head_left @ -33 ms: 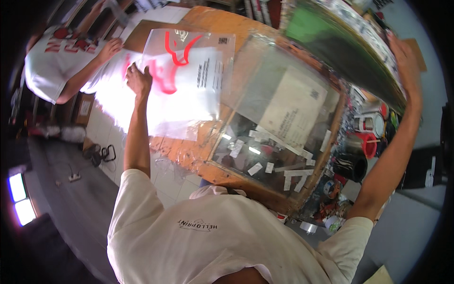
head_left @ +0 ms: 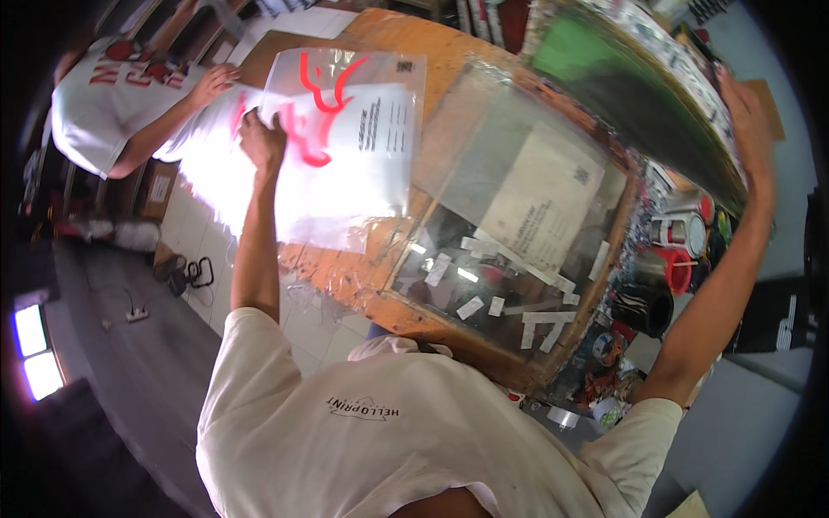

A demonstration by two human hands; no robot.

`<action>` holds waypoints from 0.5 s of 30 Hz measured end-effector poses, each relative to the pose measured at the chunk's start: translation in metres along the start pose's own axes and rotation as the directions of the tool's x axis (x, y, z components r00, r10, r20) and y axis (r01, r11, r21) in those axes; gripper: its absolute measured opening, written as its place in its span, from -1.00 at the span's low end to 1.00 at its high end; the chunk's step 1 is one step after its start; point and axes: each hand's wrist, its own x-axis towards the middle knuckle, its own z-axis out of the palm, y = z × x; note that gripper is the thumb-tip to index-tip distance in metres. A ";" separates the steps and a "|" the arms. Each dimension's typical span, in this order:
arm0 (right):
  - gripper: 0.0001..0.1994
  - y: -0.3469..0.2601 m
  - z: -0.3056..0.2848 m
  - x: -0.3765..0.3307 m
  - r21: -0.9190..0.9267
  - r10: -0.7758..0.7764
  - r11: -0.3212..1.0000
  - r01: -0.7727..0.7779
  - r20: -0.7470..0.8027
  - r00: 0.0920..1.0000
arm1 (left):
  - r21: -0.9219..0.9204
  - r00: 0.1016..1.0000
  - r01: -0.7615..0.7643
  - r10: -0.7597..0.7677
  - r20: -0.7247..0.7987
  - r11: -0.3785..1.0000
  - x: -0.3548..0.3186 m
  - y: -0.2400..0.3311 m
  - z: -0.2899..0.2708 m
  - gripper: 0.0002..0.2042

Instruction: The person performs screen printing on plastic bags by placing a bag on the printing bed, lowering the screen, and using a squeegee to apply red ink across the mesh. They then lift the screen, remove the printed bag, and place it on a stack before repeating the process for multiple bags.

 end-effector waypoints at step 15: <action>-0.29 0.007 -0.001 -0.006 0.018 0.106 0.994 -0.109 0.111 0.988 | -0.574 0.767 0.388 0.093 0.635 0.721 -0.168 0.126 -0.019 -0.87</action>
